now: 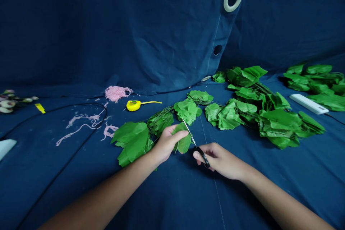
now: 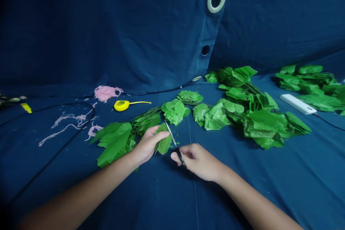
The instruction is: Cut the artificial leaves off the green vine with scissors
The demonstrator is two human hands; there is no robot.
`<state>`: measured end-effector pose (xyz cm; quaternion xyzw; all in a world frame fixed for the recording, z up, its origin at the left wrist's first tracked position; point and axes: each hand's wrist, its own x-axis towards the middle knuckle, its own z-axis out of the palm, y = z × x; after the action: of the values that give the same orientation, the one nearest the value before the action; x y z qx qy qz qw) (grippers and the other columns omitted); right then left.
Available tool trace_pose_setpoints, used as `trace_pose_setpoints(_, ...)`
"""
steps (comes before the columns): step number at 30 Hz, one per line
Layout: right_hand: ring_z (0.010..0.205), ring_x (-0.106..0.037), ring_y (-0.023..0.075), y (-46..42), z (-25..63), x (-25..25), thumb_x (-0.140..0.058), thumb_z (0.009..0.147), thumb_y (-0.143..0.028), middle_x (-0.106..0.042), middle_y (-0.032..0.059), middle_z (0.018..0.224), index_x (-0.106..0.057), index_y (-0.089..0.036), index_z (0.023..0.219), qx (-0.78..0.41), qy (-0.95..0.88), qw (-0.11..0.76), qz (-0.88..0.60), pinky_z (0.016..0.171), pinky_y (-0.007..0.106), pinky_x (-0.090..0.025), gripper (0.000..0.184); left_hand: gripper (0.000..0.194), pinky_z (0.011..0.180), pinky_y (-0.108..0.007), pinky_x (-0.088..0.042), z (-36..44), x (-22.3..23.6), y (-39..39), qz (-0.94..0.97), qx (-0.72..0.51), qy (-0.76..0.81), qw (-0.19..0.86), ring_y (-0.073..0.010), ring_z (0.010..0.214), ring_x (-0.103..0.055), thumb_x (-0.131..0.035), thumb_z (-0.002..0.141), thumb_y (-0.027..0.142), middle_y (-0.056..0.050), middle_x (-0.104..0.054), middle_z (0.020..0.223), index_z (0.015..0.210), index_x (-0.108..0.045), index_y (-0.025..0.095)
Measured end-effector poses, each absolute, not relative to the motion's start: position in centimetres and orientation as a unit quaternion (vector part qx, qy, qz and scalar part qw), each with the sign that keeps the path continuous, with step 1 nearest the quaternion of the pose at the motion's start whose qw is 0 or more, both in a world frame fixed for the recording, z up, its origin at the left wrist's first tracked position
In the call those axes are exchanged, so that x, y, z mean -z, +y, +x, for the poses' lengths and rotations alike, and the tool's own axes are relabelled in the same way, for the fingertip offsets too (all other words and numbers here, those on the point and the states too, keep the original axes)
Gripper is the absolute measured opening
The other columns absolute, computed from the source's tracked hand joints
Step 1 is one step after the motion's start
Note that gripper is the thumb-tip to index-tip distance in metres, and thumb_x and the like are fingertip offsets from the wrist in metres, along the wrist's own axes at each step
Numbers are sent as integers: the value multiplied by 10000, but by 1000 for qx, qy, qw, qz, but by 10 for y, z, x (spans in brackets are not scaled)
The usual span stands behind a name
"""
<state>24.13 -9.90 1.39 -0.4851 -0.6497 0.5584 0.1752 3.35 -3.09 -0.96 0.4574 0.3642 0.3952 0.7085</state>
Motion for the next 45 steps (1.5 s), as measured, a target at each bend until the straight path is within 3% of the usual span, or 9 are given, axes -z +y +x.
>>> trace_pose_setpoints(3,586,-402,58,-100,242,-15,-561,953,-673,-479,-17,641,-664,-122,874,-560,-650,178,-482,544,150,-289,566,223,388,-216,-445,34,9,-31,454,-399,358,712,-123,463,-546,-763,837,355,13,-618,614,852,-662,157)
trace_pose_setpoints(8,586,-420,66,-99,243,-16,-535,961,-687,-487,-17,639,-673,-126,906,-557,-647,164,-494,552,163,-307,581,227,677,-255,-568,34,13,-29,434,-418,362,711,-156,716,-694,-768,839,300,-55,-741,842,992,-735,136)
trace_pose_setpoints(10,591,-432,67,-99,243,-16,-531,960,-692,-499,-14,655,-673,-126,909,-556,-649,159,-494,555,168,-312,586,259,713,-266,-569,34,15,-29,430,-423,368,708,-166,757,-707,-786,824,300,-74,-762,908,1018,-750,133)
trace_pose_setpoints(21,590,-444,74,-99,245,-13,-522,953,-711,-500,-10,652,-671,-123,922,-569,-640,161,-490,563,170,-328,607,291,646,-258,-537,35,14,-32,438,-424,382,694,-163,685,-689,-824,785,336,-73,-767,855,982,-767,129)
trace_pose_setpoints(45,589,-424,65,-99,243,-13,-539,947,-708,-486,-13,655,-659,-113,894,-563,-645,170,-488,547,165,-304,610,292,670,-274,-540,34,14,-34,451,-429,385,681,-175,703,-694,-824,785,349,-72,-773,879,971,-765,131)
